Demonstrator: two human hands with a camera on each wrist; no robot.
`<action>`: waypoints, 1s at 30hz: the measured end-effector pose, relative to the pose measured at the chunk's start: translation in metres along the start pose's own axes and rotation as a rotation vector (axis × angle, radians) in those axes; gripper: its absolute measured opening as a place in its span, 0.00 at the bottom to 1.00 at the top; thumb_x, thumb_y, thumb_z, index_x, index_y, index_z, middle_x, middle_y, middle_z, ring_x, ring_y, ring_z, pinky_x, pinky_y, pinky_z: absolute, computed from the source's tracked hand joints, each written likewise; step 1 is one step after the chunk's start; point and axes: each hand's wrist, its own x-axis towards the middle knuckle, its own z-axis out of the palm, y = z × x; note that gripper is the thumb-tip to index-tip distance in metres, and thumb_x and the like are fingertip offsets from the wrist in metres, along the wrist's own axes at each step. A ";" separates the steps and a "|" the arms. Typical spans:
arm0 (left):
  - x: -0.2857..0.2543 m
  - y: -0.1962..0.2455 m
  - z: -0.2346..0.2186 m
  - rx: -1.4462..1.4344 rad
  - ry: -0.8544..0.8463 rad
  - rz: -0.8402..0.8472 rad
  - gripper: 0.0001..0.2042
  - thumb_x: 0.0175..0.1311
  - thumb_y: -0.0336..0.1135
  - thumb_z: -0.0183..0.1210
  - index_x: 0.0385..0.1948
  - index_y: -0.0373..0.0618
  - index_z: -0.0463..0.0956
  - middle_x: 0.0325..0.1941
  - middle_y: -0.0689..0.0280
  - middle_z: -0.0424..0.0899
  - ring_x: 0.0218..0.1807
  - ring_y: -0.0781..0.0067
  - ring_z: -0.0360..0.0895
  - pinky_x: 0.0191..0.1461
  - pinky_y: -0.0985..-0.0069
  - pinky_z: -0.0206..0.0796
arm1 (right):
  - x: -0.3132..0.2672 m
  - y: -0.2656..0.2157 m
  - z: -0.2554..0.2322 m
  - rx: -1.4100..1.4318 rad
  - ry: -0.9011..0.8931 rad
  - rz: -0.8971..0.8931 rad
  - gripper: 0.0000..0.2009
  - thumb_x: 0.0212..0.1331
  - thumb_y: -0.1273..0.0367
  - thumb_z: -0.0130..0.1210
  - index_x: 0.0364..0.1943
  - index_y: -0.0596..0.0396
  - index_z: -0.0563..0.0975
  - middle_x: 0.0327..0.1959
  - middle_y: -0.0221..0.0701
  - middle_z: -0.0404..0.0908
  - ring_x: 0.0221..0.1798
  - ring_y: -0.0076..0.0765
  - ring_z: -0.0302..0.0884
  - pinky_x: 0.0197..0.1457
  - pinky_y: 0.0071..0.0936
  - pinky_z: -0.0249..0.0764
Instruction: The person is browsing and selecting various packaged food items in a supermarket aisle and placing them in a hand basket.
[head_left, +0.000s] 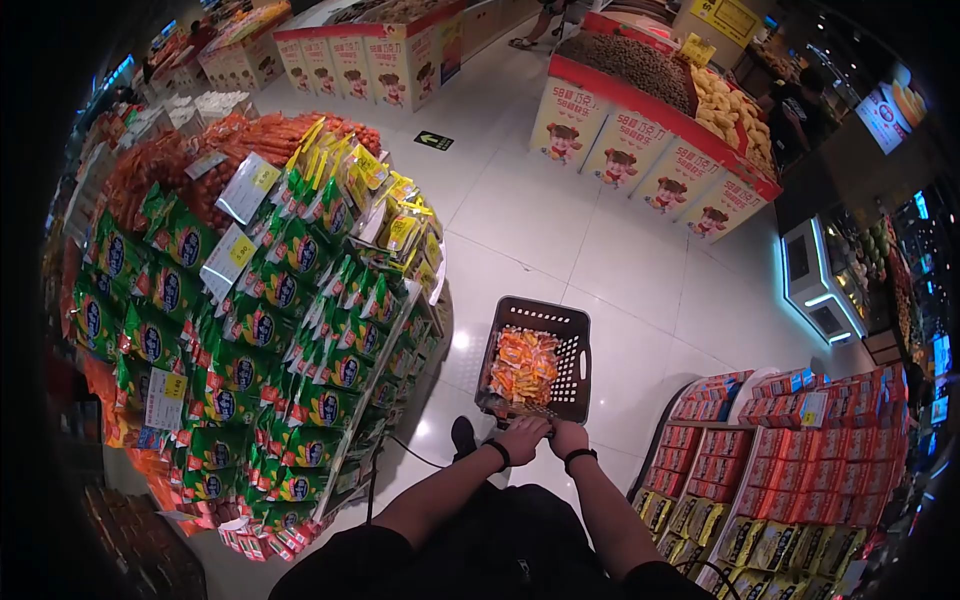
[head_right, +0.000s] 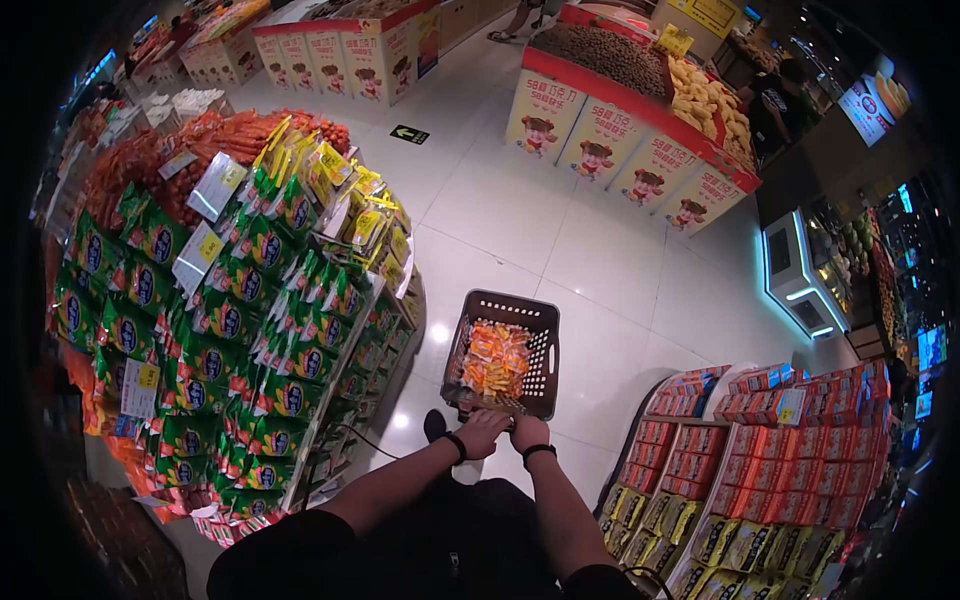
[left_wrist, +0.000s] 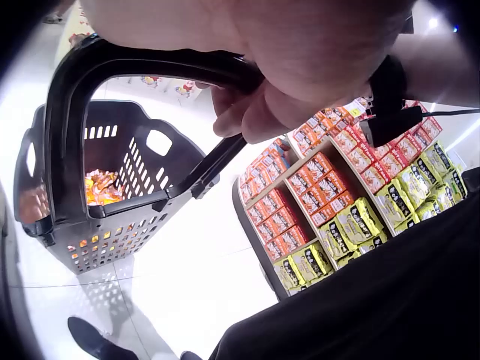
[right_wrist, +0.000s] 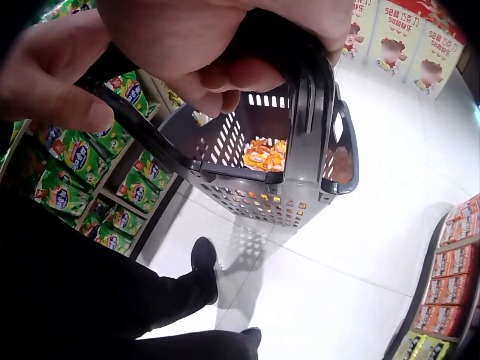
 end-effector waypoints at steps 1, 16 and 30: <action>0.007 -0.005 -0.007 0.008 0.003 0.001 0.34 0.56 0.29 0.62 0.70 0.43 0.66 0.75 0.53 0.71 0.79 0.47 0.64 0.82 0.46 0.50 | 0.010 -0.002 -0.006 -0.003 -0.003 -0.005 0.13 0.68 0.63 0.58 0.52 0.41 0.87 0.44 0.41 0.91 0.48 0.54 0.89 0.53 0.52 0.83; 0.148 -0.083 -0.099 0.089 0.057 -0.773 0.26 0.70 0.38 0.65 0.64 0.42 0.64 0.62 0.48 0.70 0.60 0.42 0.81 0.58 0.33 0.77 | 0.183 0.005 -0.105 -0.046 0.093 -0.043 0.07 0.64 0.67 0.59 0.43 0.49 0.83 0.36 0.43 0.89 0.42 0.57 0.89 0.45 0.55 0.83; 0.373 -0.151 -0.214 -0.038 0.048 -0.842 0.44 0.68 0.71 0.58 0.67 0.34 0.64 0.71 0.37 0.62 0.65 0.31 0.77 0.74 0.37 0.62 | 0.437 0.049 -0.236 -0.072 0.116 -0.301 0.08 0.60 0.69 0.59 0.39 0.54 0.86 0.38 0.44 0.91 0.43 0.53 0.91 0.48 0.49 0.85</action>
